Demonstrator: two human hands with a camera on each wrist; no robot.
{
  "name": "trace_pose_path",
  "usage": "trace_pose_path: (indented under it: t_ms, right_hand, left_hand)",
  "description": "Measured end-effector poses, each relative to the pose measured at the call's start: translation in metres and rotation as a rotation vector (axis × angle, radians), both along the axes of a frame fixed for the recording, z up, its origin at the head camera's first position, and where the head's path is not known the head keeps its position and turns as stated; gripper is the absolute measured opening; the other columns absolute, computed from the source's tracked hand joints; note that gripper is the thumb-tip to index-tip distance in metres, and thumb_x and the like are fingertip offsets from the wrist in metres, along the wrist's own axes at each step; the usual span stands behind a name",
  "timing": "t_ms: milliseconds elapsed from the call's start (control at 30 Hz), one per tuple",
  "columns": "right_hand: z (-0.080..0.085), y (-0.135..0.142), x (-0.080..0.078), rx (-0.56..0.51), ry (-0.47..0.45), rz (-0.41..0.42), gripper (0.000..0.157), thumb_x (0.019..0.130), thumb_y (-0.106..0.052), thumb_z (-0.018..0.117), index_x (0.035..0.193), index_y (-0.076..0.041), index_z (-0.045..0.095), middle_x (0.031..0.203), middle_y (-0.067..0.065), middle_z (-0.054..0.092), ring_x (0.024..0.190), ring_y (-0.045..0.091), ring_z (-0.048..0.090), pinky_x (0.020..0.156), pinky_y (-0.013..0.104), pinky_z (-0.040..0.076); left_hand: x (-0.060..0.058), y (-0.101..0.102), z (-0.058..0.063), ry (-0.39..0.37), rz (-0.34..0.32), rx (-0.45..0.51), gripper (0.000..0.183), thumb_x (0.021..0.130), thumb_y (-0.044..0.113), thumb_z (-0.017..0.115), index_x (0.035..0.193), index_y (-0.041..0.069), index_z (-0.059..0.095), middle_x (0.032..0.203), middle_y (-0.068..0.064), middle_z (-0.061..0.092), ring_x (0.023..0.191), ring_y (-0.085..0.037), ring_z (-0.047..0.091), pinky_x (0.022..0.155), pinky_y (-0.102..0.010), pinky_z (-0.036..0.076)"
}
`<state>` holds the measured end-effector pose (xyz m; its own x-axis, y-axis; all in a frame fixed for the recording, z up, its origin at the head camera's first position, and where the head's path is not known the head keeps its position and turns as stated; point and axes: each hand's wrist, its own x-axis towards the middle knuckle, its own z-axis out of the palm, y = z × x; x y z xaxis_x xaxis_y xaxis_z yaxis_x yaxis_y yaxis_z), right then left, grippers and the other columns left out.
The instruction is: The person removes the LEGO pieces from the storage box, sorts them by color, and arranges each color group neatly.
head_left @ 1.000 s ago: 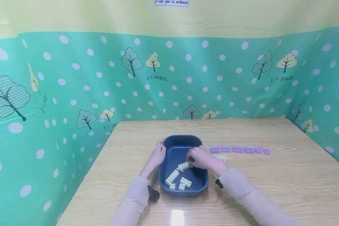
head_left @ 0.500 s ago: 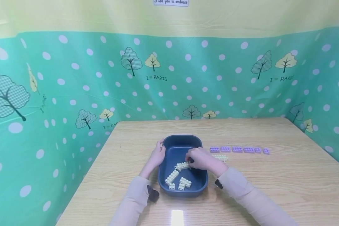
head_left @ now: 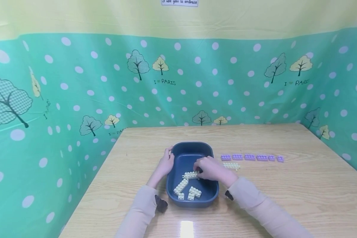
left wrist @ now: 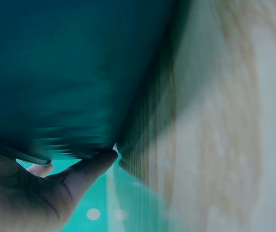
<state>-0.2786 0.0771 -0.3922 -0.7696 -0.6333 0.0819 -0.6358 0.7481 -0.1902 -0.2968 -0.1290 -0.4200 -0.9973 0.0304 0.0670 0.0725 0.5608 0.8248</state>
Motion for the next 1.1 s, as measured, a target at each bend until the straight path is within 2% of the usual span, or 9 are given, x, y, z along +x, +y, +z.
trace_pose_path:
  t_ms: [233, 433, 567, 667, 733, 833, 933, 1000, 1100]
  right_hand:
    - [-0.002, -0.002, 0.001, 0.001, -0.013, -0.014, 0.013, 0.078, -0.025, 0.075, 0.088, -0.019, 0.072, 0.088, -0.006, 0.068, 0.084, 0.011, 0.06, 0.082, 0.036, 0.041]
    - [-0.001, 0.0, 0.001, -0.054, 0.044, 0.018, 0.013, 0.077, -0.023, 0.075, 0.089, -0.017, 0.072, 0.084, -0.006, 0.067, 0.078, 0.009, 0.059, 0.078, 0.031, 0.047]
    - [-0.001, 0.001, 0.002, -0.118, 0.095, 0.052, 0.014, 0.078, -0.023, 0.075, 0.089, -0.015, 0.072, 0.083, -0.006, 0.066, 0.074, 0.007, 0.059, 0.069, 0.025, 0.05]
    - [0.001, 0.002, 0.003, -0.16, 0.112, 0.066, 0.016, 0.078, -0.023, 0.075, 0.091, -0.014, 0.073, 0.085, -0.004, 0.067, 0.075, 0.007, 0.061, 0.068, 0.022, 0.051]
    - [0.003, 0.003, 0.003, -0.181, 0.119, 0.072, 0.016, 0.078, -0.022, 0.075, 0.093, -0.014, 0.073, 0.086, -0.004, 0.067, 0.075, 0.007, 0.061, 0.067, 0.02, 0.051]
    - [0.006, 0.005, 0.004, -0.209, 0.127, 0.088, 0.017, 0.078, -0.019, 0.075, 0.094, -0.013, 0.074, 0.088, -0.002, 0.067, 0.076, 0.007, 0.062, 0.066, 0.018, 0.051]
    - [0.009, 0.007, 0.005, -0.237, 0.13, 0.107, 0.017, 0.078, -0.016, 0.075, 0.094, -0.011, 0.074, 0.088, -0.001, 0.067, 0.077, 0.009, 0.063, 0.066, 0.018, 0.051]
    - [0.011, 0.008, 0.006, -0.253, 0.129, 0.112, 0.017, 0.078, -0.015, 0.075, 0.095, -0.01, 0.074, 0.089, 0.0, 0.067, 0.078, 0.011, 0.064, 0.066, 0.018, 0.051]
    - [0.014, 0.011, 0.007, -0.272, 0.122, 0.107, 0.018, 0.078, -0.015, 0.075, 0.095, -0.009, 0.073, 0.089, 0.0, 0.067, 0.079, 0.012, 0.064, 0.067, 0.019, 0.052]
  left_hand:
    - [0.0, 0.0, 0.0, 0.006, 0.001, 0.002, 0.044, 0.1, 0.019, 0.029, 0.143, 0.006, 0.031, 0.105, -0.027, 0.062, 0.063, -0.023, 0.052, 0.056, -0.03, 0.043]
    - [0.0, -0.001, 0.0, 0.006, -0.009, 0.007, 0.044, 0.1, 0.018, 0.029, 0.142, 0.005, 0.03, 0.124, -0.03, 0.055, 0.082, -0.031, 0.059, 0.067, -0.038, 0.048]
    - [0.0, -0.001, 0.0, 0.01, -0.006, 0.007, 0.044, 0.101, 0.019, 0.029, 0.142, 0.005, 0.031, 0.136, -0.027, 0.046, 0.099, -0.037, 0.058, 0.081, -0.048, 0.048]
    - [0.001, 0.0, -0.001, 0.011, -0.004, 0.004, 0.044, 0.101, 0.019, 0.029, 0.142, 0.005, 0.031, 0.142, -0.024, 0.041, 0.103, -0.038, 0.057, 0.084, -0.049, 0.047]
    - [0.001, 0.0, -0.001, 0.011, -0.003, 0.003, 0.044, 0.101, 0.019, 0.029, 0.142, 0.005, 0.031, 0.141, -0.024, 0.042, 0.099, -0.036, 0.058, 0.08, -0.046, 0.048]
    - [0.001, 0.001, 0.0, 0.01, -0.004, 0.004, 0.044, 0.101, 0.019, 0.029, 0.142, 0.005, 0.031, 0.133, -0.027, 0.05, 0.081, -0.03, 0.059, 0.067, -0.038, 0.048]
    - [0.002, 0.001, 0.0, 0.006, -0.005, 0.01, 0.045, 0.101, 0.019, 0.029, 0.143, 0.005, 0.03, 0.126, -0.028, 0.054, 0.064, -0.024, 0.052, 0.057, -0.032, 0.044]
    - [0.001, 0.001, 0.0, 0.004, -0.005, 0.008, 0.045, 0.101, 0.019, 0.029, 0.143, 0.005, 0.03, 0.123, -0.028, 0.055, 0.06, -0.022, 0.049, 0.055, -0.03, 0.042]
    - [0.001, 0.001, 0.0, 0.005, -0.003, 0.004, 0.045, 0.101, 0.02, 0.029, 0.143, 0.005, 0.031, 0.131, -0.026, 0.051, 0.062, -0.022, 0.05, 0.056, -0.03, 0.042]
